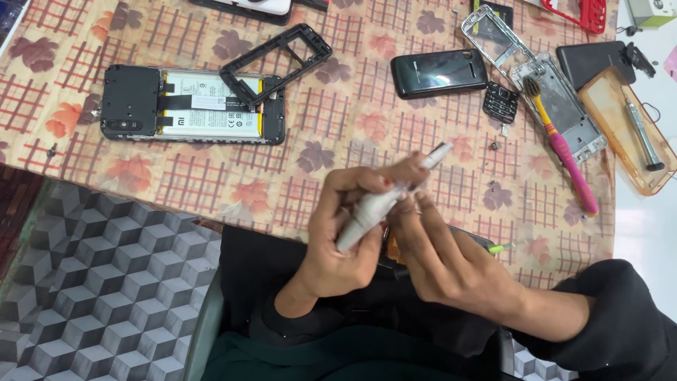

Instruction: The person uses a screwdriver to remove screws from the back of a white smartphone, then separates the back cover from the main body. The person continues to unscrew and pry open the device, exposing internal components while other disassembled phones and tools remain on the table.

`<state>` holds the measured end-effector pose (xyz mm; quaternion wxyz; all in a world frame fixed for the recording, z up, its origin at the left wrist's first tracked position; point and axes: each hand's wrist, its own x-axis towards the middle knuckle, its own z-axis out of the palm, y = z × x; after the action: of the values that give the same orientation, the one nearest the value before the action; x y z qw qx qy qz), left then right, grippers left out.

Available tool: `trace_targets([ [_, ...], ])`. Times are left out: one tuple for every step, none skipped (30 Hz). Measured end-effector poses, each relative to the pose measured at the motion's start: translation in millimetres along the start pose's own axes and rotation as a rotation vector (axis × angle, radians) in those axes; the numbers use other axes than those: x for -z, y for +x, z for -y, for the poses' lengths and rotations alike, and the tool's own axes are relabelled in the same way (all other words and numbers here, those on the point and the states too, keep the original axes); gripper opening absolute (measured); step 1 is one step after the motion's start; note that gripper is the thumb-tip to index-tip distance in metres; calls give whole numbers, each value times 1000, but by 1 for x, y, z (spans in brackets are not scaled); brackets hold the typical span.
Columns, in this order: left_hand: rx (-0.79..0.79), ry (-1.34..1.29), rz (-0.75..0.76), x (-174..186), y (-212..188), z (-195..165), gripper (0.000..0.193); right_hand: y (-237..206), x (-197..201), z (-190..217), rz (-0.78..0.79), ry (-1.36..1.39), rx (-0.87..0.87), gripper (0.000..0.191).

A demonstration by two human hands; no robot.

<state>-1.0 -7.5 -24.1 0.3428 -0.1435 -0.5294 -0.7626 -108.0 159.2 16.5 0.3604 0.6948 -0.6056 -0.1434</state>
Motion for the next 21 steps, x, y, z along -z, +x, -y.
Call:
trace_targets([
  [2,-126,15,0,0,2,51,-2,-2,0,13,58,15,12],
  [6,-254,30,-1,1,4,48,-3,-3,-1,-17,95,23,12],
  [11,-309,25,-1,1,6,45,-4,-4,-2,-46,130,30,14],
  [16,-363,21,-1,1,7,43,-4,-5,-3,-77,164,37,16],
  [23,-341,-5,0,0,8,41,-3,-6,-4,-79,152,15,13],
  [40,-321,-29,0,-1,8,39,-2,-6,-4,-81,140,-6,14],
  [57,-301,-53,-1,-1,8,38,-1,-5,-5,-84,128,-27,18],
  [82,-284,-74,-2,-2,7,35,1,-4,-7,-91,156,-45,17],
  [108,-268,-94,-2,-1,7,34,3,-2,-9,-97,183,-64,17],
  [88,-240,-84,-3,0,7,32,5,-1,-12,-104,210,-82,17],
  [70,-213,-74,-3,2,7,32,6,0,-17,-170,255,-84,16],
  [52,-187,-62,-3,4,7,31,6,2,-23,-236,298,-85,15],
  [17,-40,-42,-3,4,5,29,5,5,-29,-302,341,-86,15],
  [-18,106,-22,-3,3,3,27,3,9,-34,-333,433,-125,17],
  [-53,252,-2,-4,3,1,26,1,14,-39,-364,526,-165,23],
  [-85,306,20,-6,3,0,25,-1,18,-42,-395,619,-206,31],
  [-118,361,43,-8,3,0,24,-1,21,-42,-405,623,-207,26],
  [-152,416,67,-10,3,0,23,-1,25,-42,-415,626,-208,22],
  [-185,482,80,-12,2,-1,25,-1,29,-42,-425,629,-208,18],
  [-216,548,94,-14,1,-2,28,-1,32,-42,-410,639,-186,18],
  [-246,613,109,-15,0,-3,31,-1,35,-42,-396,649,-166,19],
])
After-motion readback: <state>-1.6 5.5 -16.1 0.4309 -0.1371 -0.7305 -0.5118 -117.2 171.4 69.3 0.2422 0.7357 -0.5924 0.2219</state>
